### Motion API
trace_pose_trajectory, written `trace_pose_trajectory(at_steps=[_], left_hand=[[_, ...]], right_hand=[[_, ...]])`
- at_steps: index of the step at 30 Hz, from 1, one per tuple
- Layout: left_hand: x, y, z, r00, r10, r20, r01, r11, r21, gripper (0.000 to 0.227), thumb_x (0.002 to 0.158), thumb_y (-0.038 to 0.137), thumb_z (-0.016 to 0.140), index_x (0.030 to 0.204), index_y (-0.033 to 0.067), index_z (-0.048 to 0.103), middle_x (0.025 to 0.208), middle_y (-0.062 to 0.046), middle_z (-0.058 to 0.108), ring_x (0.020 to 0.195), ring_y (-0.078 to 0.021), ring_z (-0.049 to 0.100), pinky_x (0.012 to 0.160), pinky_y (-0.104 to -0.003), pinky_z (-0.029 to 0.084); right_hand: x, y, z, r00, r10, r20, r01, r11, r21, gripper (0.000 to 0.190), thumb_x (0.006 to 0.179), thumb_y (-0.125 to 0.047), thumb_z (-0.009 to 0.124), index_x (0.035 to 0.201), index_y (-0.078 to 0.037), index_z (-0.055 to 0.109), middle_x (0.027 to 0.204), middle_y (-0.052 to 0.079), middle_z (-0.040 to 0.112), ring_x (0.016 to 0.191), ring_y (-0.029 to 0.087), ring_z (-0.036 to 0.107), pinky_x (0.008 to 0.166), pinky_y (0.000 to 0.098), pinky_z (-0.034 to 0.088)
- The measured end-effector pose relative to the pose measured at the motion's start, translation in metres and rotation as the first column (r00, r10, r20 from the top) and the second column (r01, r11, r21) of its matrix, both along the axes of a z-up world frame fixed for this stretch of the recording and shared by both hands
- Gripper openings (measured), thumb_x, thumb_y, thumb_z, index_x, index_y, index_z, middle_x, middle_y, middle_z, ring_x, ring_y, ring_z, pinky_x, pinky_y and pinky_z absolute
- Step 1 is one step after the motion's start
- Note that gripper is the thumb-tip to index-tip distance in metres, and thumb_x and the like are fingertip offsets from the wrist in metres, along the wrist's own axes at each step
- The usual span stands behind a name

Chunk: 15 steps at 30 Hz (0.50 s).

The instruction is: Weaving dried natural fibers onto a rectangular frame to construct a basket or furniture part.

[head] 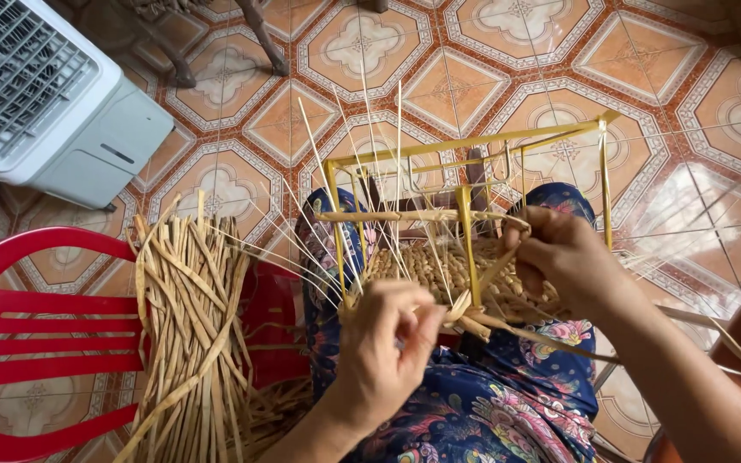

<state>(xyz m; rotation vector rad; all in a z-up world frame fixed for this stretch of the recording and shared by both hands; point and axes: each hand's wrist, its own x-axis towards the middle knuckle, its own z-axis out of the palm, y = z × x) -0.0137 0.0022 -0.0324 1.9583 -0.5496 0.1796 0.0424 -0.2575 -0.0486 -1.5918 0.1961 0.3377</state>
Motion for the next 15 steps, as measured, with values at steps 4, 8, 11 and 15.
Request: trace_pose_trajectory(at_steps=[4,8,11,15], left_hand=[[-0.015,-0.002,0.009,0.947,-0.073,0.314,0.028,0.989,0.148,0.033,0.095,0.017,0.078,0.121,0.0044,0.062,0.106,-0.006,0.060,0.086,-0.0143,0.063,0.073,-0.026,0.058],[-0.022,-0.007,-0.012,0.918,-0.039,0.394,-0.064,0.968,0.244,0.054,0.087,0.016,0.087,0.134,0.0027,0.063,0.110,-0.006,0.056,0.097,-0.0170,0.058,0.088,-0.031,0.056],[-0.024,-0.009,-0.012,0.916,-0.071,0.394,-0.069,0.941,0.331,0.043,0.096,0.005,0.083,0.135,0.0013,0.067,0.105,-0.003,0.054,0.091,-0.0151,0.055,0.080,-0.029,0.054],[-0.022,-0.014,0.003,0.899,-0.044,0.436,-0.112,0.939,0.326,0.039,0.094,0.006,0.080,0.131,0.0012,0.068,0.103,-0.003,0.053,0.089,-0.0159,0.054,0.077,-0.031,0.051]], right_hand=[[-0.021,-0.001,0.027,1.000,0.005,0.001,-0.005,0.923,0.385,0.010,0.093,0.003,0.051,0.095,-0.002,0.060,0.089,0.008,0.071,0.052,0.008,0.052,0.043,0.0247,0.041],[-0.050,-0.012,0.027,0.980,0.185,0.075,-0.198,0.852,0.484,0.019,0.098,-0.005,0.051,0.111,-0.001,0.065,0.079,0.008,0.069,0.049,0.004,0.048,0.041,0.0176,0.037],[-0.064,-0.004,0.025,0.971,0.169,-0.167,-0.202,0.958,-0.204,0.039,0.103,-0.012,0.056,0.140,-0.025,0.062,0.070,0.011,0.062,0.045,0.014,0.050,0.038,0.0291,0.039],[-0.097,-0.018,0.018,0.991,0.126,-0.038,-0.131,0.974,-0.186,0.045,0.104,-0.010,0.051,0.148,-0.019,0.060,0.076,0.011,0.063,0.051,0.012,0.047,0.039,0.0262,0.041]])
